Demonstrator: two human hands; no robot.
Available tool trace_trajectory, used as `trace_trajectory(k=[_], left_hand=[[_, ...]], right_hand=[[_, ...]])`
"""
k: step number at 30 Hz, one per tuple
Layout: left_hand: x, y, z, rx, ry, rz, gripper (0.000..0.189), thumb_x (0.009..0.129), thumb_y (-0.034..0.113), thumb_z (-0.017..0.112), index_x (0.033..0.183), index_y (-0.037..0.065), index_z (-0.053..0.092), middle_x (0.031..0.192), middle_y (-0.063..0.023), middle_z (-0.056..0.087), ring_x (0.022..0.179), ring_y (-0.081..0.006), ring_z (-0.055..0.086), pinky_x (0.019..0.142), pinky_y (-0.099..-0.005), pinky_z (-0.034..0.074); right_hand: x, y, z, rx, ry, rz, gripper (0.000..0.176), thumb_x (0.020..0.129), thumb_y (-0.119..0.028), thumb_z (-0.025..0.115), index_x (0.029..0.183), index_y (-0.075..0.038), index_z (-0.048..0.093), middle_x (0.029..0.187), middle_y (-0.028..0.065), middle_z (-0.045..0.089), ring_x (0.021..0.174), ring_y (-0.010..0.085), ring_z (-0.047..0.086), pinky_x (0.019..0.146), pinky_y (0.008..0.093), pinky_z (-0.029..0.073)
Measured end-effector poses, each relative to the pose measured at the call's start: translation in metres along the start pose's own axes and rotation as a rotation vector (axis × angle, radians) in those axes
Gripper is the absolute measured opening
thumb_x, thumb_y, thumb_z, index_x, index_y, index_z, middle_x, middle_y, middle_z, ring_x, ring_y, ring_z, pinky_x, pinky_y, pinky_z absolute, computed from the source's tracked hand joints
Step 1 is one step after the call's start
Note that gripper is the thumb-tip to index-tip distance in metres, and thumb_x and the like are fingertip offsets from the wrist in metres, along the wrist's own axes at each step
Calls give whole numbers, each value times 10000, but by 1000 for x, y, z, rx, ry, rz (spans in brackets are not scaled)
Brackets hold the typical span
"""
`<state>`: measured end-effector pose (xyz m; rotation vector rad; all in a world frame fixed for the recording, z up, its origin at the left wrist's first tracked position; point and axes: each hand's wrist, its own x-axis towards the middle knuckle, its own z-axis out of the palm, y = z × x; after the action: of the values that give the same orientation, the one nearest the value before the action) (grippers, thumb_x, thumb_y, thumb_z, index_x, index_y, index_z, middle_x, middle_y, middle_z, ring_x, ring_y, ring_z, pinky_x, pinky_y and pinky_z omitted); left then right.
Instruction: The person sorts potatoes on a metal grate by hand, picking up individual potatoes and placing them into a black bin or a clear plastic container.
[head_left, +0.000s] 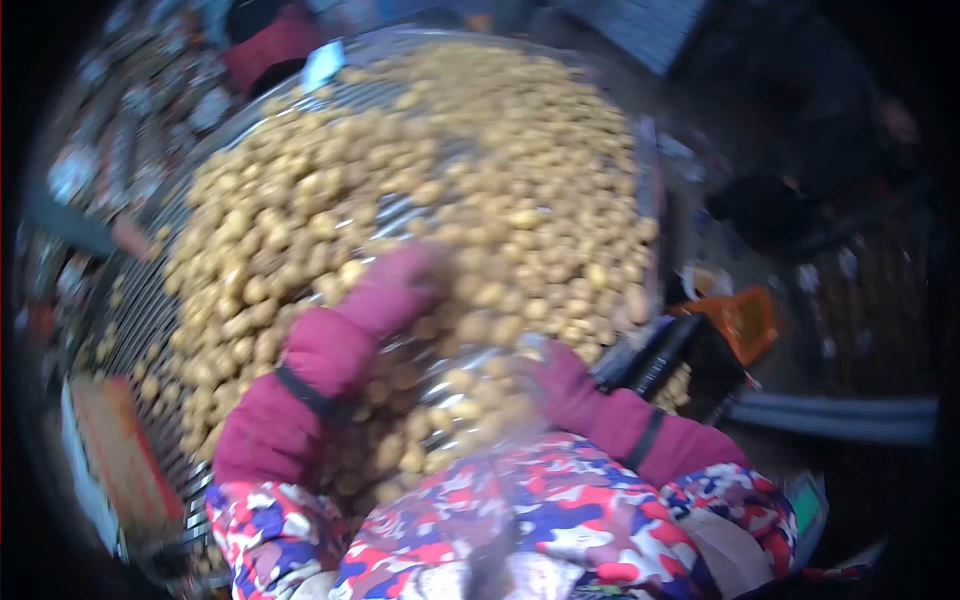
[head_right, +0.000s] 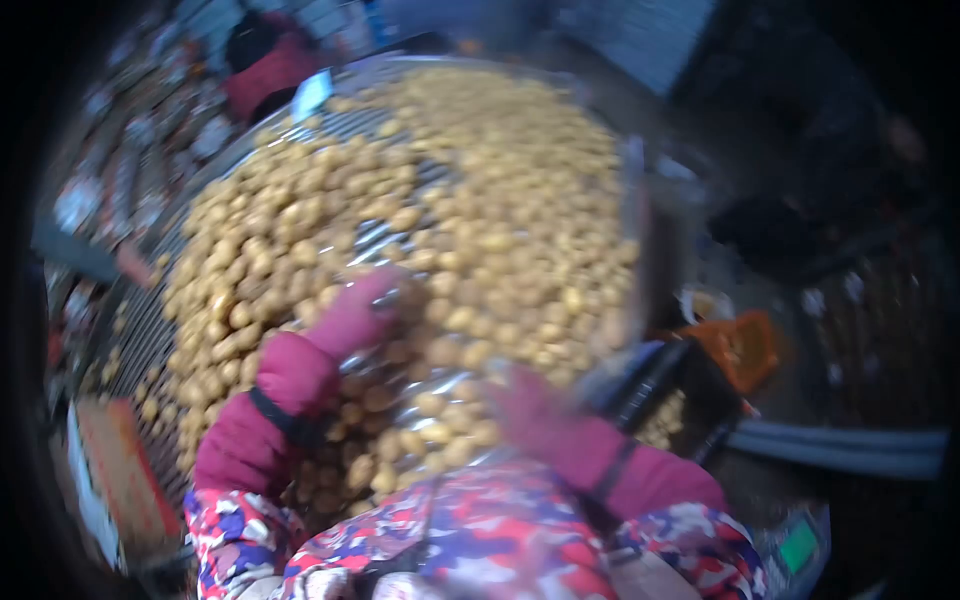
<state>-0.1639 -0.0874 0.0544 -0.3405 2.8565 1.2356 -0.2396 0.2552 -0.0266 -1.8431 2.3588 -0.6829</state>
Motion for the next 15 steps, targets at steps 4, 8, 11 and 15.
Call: trace_trajectory(k=[4,8,11,15], left_hand=[[92,-42,-11,295,162,54,634,828,116,728,1433,157,543,1402,-143,592,1196,-354,630,996,-436,517],[148,-67,13,602,127,-54,657,804,103,719,1429,171,528,1454,-129,534,1205,-378,608,987,-463,509],[170,-53,22,632,85,-154,635,818,80,666,1426,189,519,1440,-141,529,1212,-388,600,983,-478,507],[166,-41,22,562,212,-77,412,909,167,610,1320,134,589,1336,-153,587,1149,-416,615,957,-489,509]], right_hand=[[12,-13,-28,62,34,59,476,817,-232,717,1279,-158,631,1105,169,561,1010,363,582,832,488,501],[12,-15,-31,-13,7,81,408,837,-278,686,1228,-165,655,1095,139,560,1019,315,596,852,449,516],[12,-17,-31,16,37,120,412,840,-293,701,1229,-163,656,1116,132,556,1029,309,593,855,445,517],[9,-13,-24,5,93,105,459,849,-323,714,1269,-155,636,1203,135,563,1046,303,594,880,439,520]])
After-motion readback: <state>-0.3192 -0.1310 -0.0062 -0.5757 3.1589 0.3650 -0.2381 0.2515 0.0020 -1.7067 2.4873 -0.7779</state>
